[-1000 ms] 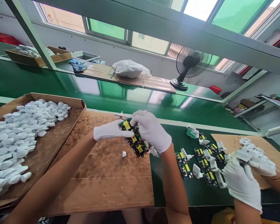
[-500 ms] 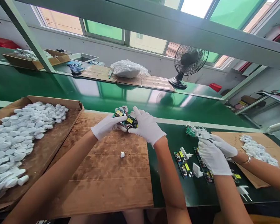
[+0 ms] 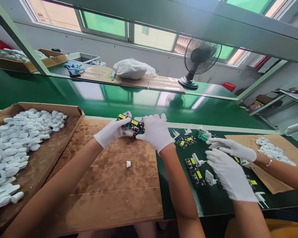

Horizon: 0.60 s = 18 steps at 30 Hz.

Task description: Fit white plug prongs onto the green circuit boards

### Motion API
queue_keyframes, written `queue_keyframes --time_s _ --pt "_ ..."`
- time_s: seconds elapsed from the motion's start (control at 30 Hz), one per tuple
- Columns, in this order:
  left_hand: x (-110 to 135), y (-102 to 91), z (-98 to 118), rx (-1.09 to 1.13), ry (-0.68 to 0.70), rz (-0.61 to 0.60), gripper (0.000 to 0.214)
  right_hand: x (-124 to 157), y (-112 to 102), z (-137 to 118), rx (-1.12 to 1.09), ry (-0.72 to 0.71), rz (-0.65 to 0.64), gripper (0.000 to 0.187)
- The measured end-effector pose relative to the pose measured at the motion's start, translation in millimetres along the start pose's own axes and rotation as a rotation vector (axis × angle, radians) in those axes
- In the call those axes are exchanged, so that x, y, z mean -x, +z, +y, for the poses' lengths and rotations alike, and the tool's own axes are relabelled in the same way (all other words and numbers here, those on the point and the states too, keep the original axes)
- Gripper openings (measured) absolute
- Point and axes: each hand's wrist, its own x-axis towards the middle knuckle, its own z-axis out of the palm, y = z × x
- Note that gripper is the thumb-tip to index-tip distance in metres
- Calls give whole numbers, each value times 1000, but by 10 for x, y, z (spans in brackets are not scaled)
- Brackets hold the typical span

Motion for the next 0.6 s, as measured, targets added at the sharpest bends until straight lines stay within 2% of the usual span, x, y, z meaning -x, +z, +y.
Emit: queue_keyframes --time_s 0.13,0.23,0.3,0.33,0.4,0.43,0.47,0.53,0.6 --pt "63 -23 71 -27 43 -58 32 -40 67 -43 -79 -19 21 59" --pt "106 -115 186 -170 -23 -150 41 -65 60 24 -256 -71 5 51" --pt "133 -203 283 -405 -33 -124 52 -74 34 100 -312 -77 21 51" --pt "150 -240 327 -573 7 -34 58 -74 20 137 -300 -62 36 51" --pt "189 -272 378 -957 193 222 66 -63 -4 187 -220 -23 53 51" --pt "210 -261 378 -1143 312 313 68 -52 -14 193 -178 -15 48 52" --pt "228 -231 359 -1308 414 340 70 -36 -26 183 -144 -16 35 54" --pt "249 -138 273 -1554 528 237 69 9 -59 126 -116 -44 2 60" --pt "249 -40 167 -1664 513 112 60 71 -117 44 -123 -95 -18 66"
